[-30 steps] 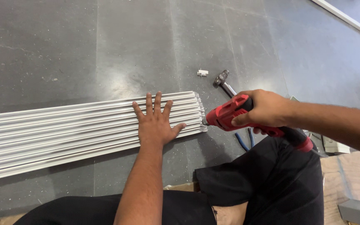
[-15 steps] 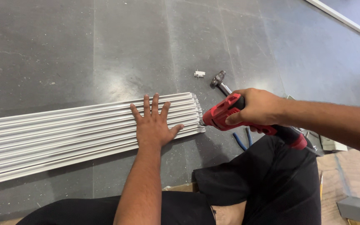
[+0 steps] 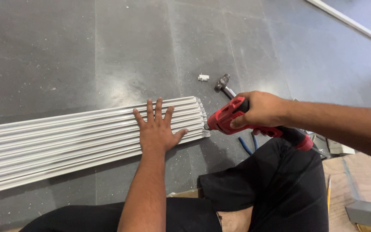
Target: The person sits on the floor and uses a corded drill to make holes in a stack of white metal profiles. They hold the profiles steady with one hand, drill at marked points, then adjust the stack and continue drilling. The person also changes the drill bit during the process.
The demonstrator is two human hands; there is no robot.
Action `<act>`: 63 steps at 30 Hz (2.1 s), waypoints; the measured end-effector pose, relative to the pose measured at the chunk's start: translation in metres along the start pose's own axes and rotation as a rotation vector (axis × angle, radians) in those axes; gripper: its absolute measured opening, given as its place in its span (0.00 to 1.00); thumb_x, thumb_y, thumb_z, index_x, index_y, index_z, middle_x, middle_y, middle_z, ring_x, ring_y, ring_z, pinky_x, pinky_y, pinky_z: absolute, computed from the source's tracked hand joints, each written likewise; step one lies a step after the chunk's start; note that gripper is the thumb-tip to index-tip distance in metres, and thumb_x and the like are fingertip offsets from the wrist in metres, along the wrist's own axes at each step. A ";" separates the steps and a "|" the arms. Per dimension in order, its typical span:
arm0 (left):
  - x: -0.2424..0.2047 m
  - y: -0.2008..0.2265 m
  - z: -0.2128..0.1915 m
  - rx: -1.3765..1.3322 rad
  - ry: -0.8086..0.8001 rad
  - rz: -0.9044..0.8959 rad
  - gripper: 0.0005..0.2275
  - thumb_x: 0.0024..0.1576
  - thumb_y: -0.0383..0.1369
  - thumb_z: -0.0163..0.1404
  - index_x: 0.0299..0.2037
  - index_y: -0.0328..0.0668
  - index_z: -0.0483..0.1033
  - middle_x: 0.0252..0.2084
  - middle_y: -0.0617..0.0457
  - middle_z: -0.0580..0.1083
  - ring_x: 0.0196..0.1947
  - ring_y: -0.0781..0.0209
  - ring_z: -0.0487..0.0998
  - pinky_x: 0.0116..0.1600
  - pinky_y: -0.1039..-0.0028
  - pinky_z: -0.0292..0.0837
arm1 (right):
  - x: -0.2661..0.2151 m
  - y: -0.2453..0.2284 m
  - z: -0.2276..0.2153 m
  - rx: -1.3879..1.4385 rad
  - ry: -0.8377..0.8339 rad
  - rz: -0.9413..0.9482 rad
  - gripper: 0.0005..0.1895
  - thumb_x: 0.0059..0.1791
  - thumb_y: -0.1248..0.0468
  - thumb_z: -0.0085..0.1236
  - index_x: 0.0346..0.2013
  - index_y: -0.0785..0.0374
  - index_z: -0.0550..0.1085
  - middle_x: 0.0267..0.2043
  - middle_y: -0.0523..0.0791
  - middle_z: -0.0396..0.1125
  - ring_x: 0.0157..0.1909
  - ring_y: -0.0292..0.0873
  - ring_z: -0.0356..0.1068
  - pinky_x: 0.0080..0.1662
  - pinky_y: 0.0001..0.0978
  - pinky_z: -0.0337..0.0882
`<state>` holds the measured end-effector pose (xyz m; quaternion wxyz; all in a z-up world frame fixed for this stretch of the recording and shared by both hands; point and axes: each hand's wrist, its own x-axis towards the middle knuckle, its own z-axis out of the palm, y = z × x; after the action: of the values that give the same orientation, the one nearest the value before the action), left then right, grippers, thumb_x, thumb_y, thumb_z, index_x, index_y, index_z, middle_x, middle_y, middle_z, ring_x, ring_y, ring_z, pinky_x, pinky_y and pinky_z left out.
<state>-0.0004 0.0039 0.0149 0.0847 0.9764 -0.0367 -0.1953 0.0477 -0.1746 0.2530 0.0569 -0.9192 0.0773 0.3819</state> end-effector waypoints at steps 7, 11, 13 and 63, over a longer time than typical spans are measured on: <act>0.001 0.001 0.003 -0.014 0.028 -0.006 0.43 0.52 0.73 0.25 0.76 0.66 0.40 0.80 0.52 0.32 0.77 0.45 0.25 0.71 0.34 0.18 | -0.011 0.000 0.005 -0.082 0.031 0.002 0.29 0.43 0.54 0.67 0.58 0.51 0.72 0.26 0.48 0.74 0.22 0.43 0.73 0.28 0.38 0.74; 0.002 0.001 0.000 -0.009 0.022 -0.005 0.42 0.52 0.73 0.24 0.76 0.68 0.40 0.80 0.53 0.31 0.77 0.46 0.24 0.71 0.34 0.18 | -0.011 -0.003 0.001 -0.072 0.006 0.035 0.29 0.43 0.53 0.66 0.58 0.50 0.73 0.24 0.51 0.71 0.21 0.45 0.69 0.27 0.41 0.72; 0.002 0.001 0.000 -0.023 -0.005 -0.006 0.43 0.52 0.73 0.25 0.76 0.68 0.39 0.80 0.53 0.30 0.77 0.46 0.24 0.72 0.34 0.18 | -0.011 -0.003 0.000 -0.058 0.014 0.038 0.29 0.43 0.54 0.66 0.58 0.51 0.73 0.23 0.50 0.72 0.20 0.44 0.70 0.28 0.40 0.73; 0.001 0.002 0.002 0.004 0.002 -0.014 0.42 0.53 0.72 0.23 0.76 0.68 0.37 0.80 0.53 0.28 0.77 0.46 0.21 0.71 0.34 0.16 | -0.004 -0.009 -0.004 -0.490 0.006 -0.189 0.40 0.38 0.49 0.69 0.64 0.47 0.68 0.48 0.49 0.76 0.47 0.50 0.79 0.54 0.41 0.76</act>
<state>0.0001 0.0017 0.0131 0.0812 0.9770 -0.0301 -0.1951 0.0492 -0.1663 0.2593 -0.1320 -0.9099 -0.1034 0.3794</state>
